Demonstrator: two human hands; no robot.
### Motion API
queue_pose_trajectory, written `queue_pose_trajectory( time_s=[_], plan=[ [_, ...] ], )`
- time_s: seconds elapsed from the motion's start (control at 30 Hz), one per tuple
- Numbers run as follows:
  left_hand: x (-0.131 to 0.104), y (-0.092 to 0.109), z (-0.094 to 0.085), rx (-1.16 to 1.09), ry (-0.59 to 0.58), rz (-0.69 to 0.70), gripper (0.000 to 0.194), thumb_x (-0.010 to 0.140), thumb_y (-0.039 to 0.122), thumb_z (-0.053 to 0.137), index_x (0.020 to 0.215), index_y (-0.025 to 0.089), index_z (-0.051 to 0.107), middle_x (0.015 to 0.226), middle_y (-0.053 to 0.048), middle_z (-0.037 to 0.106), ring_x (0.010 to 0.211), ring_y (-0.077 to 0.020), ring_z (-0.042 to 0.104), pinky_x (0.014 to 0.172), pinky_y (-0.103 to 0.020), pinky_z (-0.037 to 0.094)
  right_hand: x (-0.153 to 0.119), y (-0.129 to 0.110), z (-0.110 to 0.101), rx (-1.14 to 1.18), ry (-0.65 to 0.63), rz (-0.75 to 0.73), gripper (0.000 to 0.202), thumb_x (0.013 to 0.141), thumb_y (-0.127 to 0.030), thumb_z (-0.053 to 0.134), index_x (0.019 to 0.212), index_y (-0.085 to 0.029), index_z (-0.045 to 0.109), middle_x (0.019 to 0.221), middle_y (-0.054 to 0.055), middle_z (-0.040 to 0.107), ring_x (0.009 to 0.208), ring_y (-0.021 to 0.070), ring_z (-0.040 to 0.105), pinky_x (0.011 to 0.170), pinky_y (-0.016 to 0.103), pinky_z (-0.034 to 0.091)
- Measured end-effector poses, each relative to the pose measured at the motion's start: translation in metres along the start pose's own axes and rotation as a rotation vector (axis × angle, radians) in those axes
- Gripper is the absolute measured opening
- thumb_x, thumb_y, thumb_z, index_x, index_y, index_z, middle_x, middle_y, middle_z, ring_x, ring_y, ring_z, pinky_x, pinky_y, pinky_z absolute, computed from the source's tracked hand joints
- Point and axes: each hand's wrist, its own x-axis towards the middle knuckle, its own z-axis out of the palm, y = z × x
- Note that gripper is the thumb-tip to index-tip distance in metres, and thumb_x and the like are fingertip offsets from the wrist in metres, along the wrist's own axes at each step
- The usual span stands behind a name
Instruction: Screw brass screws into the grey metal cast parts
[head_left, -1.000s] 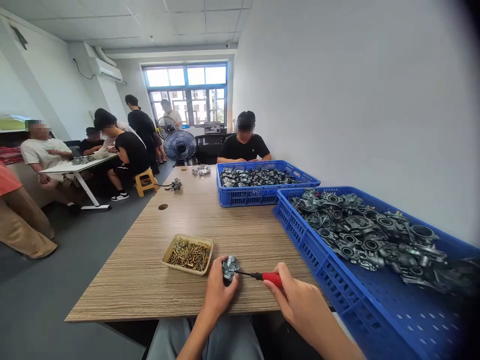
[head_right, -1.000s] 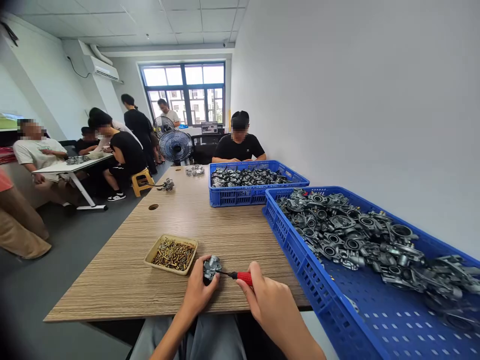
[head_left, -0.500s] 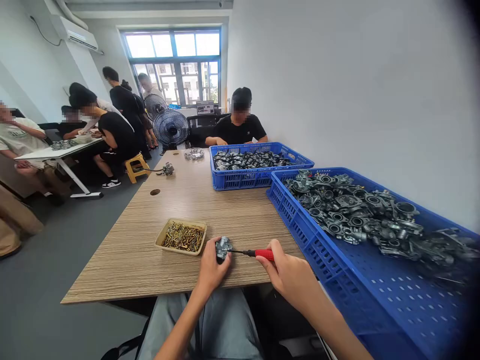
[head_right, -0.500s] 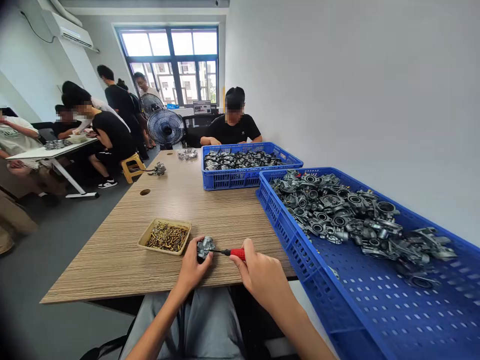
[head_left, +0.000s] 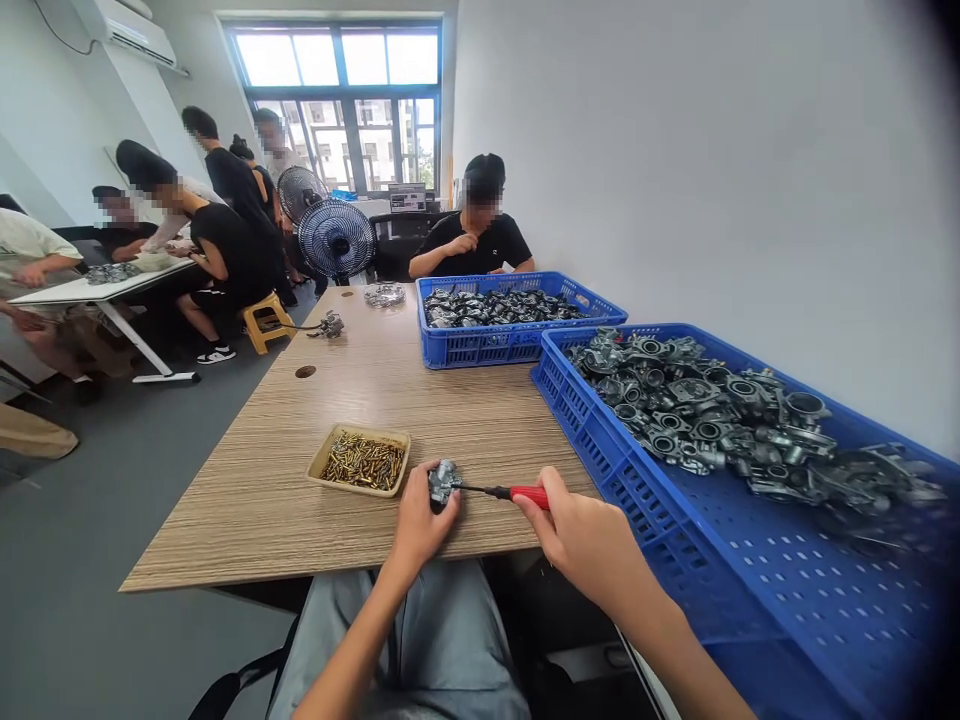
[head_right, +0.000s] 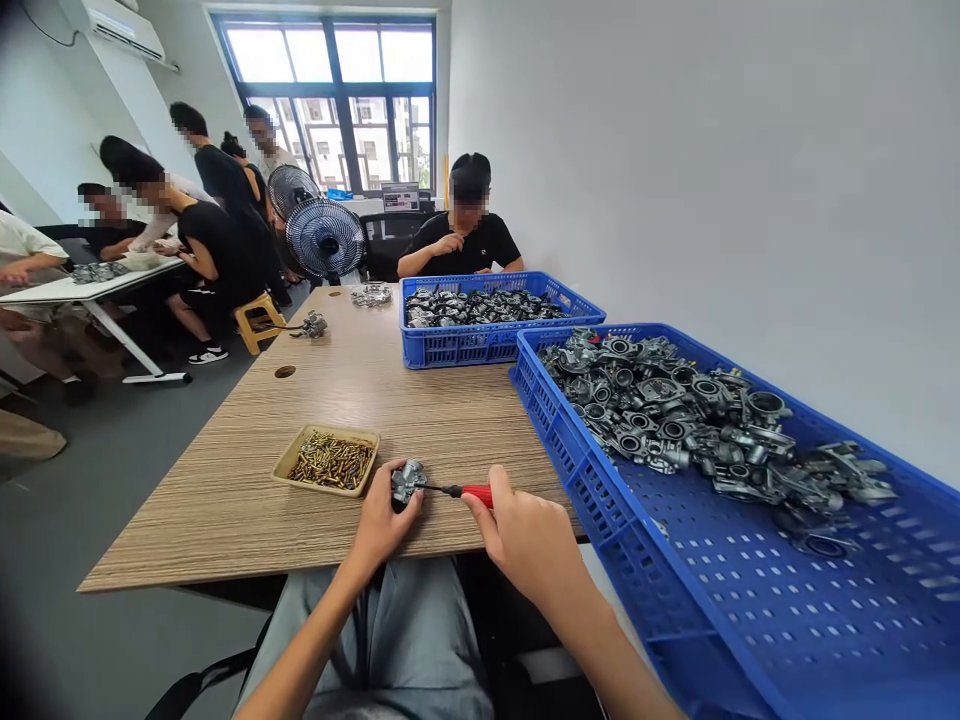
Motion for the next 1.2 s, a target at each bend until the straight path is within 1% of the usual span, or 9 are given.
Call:
queue_pose_trajectory(
  time_s=[0.17,0.23,0.37,0.57,0.73,0.93,1.0,1.13,1.2],
  plan=[
    [0.000,0.001,-0.001,0.004,-0.005,-0.002,0.044,0.091,0.028,0.062,0.133,0.021,0.049,0.124,-0.011,0.061,0.119,-0.0258,0.059,0.106,-0.045,0.047,-0.003,0.003,-0.005,0.305,-0.023,-0.196,0.012,0.105,-0.029,0.039,0.115,-0.025,0.042,0.104,0.007,0.075,0.092,0.0244,0.074,0.070,0.030,0.049],
    [0.000,0.002,-0.001,0.008,-0.004,-0.001,0.044,0.091,0.028,0.062,0.132,0.021,0.049,0.123,-0.011,0.061,0.118,-0.0257,0.060,0.106,-0.044,0.047,-0.002,0.003,-0.002,0.322,-0.019,-0.179,0.009,0.105,-0.030,0.039,0.111,-0.024,0.042,0.099,0.006,0.075,0.089,0.0241,0.074,0.069,0.029,0.049],
    [0.001,0.003,-0.002,0.012,-0.002,-0.001,0.043,0.091,0.028,0.062,0.131,0.020,0.050,0.122,-0.012,0.062,0.118,-0.0258,0.060,0.105,-0.044,0.048,0.001,0.002,0.004,0.109,0.041,-0.018,0.024,0.105,-0.044,0.038,0.099,-0.022,0.046,0.069,0.005,0.070,0.064,0.0278,0.072,0.055,0.030,0.040],
    [0.001,0.001,-0.001,0.011,0.005,0.009,0.044,0.090,0.027,0.062,0.132,0.020,0.049,0.123,-0.011,0.061,0.118,-0.0258,0.060,0.105,-0.044,0.048,0.001,0.006,-0.005,0.351,-0.053,-0.168,0.012,0.105,-0.031,0.038,0.114,-0.025,0.042,0.103,0.007,0.073,0.092,0.0246,0.073,0.072,0.031,0.048],
    [0.000,0.000,-0.001,0.025,0.001,-0.001,0.044,0.090,0.028,0.062,0.132,0.020,0.049,0.123,-0.011,0.062,0.118,-0.0252,0.060,0.104,-0.043,0.048,0.003,0.002,-0.003,0.052,-0.039,0.048,0.023,0.106,-0.043,0.037,0.099,-0.022,0.046,0.073,0.007,0.070,0.068,0.0304,0.071,0.058,0.032,0.041],
    [0.000,-0.001,-0.001,0.014,0.005,0.000,0.045,0.090,0.027,0.062,0.133,0.020,0.048,0.123,-0.011,0.061,0.118,-0.0253,0.060,0.105,-0.043,0.047,-0.001,0.005,-0.004,0.366,-0.050,-0.179,0.010,0.104,-0.029,0.039,0.113,-0.024,0.042,0.099,0.007,0.073,0.088,0.0243,0.073,0.070,0.030,0.048],
    [0.000,0.000,-0.001,0.011,0.004,0.001,0.045,0.090,0.026,0.062,0.132,0.020,0.048,0.123,-0.011,0.061,0.118,-0.0255,0.060,0.105,-0.044,0.047,0.000,0.003,0.000,0.325,-0.017,-0.164,0.010,0.105,-0.032,0.039,0.107,-0.024,0.043,0.090,0.006,0.073,0.080,0.0249,0.073,0.065,0.030,0.046],
    [0.000,0.000,-0.002,0.009,-0.008,-0.005,0.045,0.090,0.026,0.062,0.133,0.020,0.048,0.124,-0.011,0.061,0.119,-0.0259,0.059,0.106,-0.045,0.047,0.003,0.000,0.006,0.047,0.053,0.006,0.029,0.105,-0.048,0.038,0.098,-0.021,0.048,0.065,0.006,0.068,0.060,0.0288,0.070,0.054,0.030,0.038],
    [0.000,0.000,-0.002,0.009,-0.007,-0.002,0.045,0.090,0.026,0.062,0.133,0.020,0.048,0.124,-0.012,0.060,0.119,-0.0260,0.058,0.106,-0.045,0.047,0.002,0.002,0.003,0.081,0.033,-0.016,0.027,0.105,-0.046,0.038,0.103,-0.021,0.049,0.073,0.007,0.071,0.067,0.0293,0.072,0.057,0.031,0.042]
  ],
)
